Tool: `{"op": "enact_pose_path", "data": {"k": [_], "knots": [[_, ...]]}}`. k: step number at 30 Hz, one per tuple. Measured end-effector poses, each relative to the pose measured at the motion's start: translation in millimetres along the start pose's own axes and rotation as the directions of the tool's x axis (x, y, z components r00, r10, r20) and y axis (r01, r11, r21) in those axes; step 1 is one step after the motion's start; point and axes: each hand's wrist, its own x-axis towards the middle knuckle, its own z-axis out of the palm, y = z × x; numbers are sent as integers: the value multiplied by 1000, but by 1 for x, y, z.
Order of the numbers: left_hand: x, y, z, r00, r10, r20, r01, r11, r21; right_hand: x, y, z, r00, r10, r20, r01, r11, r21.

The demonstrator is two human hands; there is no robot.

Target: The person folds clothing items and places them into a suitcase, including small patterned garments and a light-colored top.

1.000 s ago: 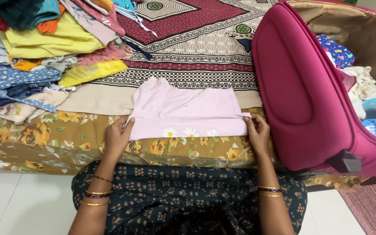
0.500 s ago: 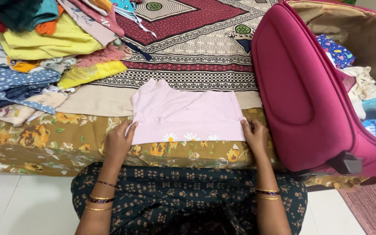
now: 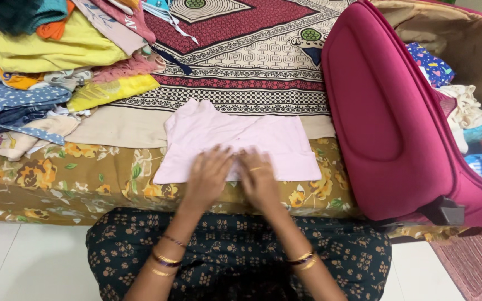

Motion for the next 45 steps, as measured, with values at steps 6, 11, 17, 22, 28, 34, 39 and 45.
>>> {"op": "enact_pose_path", "data": {"k": [6,11,17,22,28,34,39,45], "knots": [[-7,-1,0,977,-15,212,42,992,-122,-1,19,-7,918,221,329,-125,949,-288],[-19,-36,-37,934,-163,319,179,984,-21,-21,80,-56,877,392,279,-284,890,-357],[-3,-57,-71,723,-568,393,505,823,259,-11,110,-77,758,650,56,-447,580,-681],[57,-63,-4,931,-360,55,364,919,-151,56,84,-51,872,482,84,-479,876,-53],[81,-23,74,980,-110,168,133,982,-135,87,49,44,937,8,348,-149,912,381],[84,-31,46,772,-426,472,451,890,65,84,96,20,802,326,500,-142,918,-370],[74,-75,70,733,-545,407,475,838,268,77,143,-16,717,554,424,-358,813,-458],[74,-97,85,611,-733,299,499,650,573,79,178,-28,630,740,235,-463,601,-652]]}}
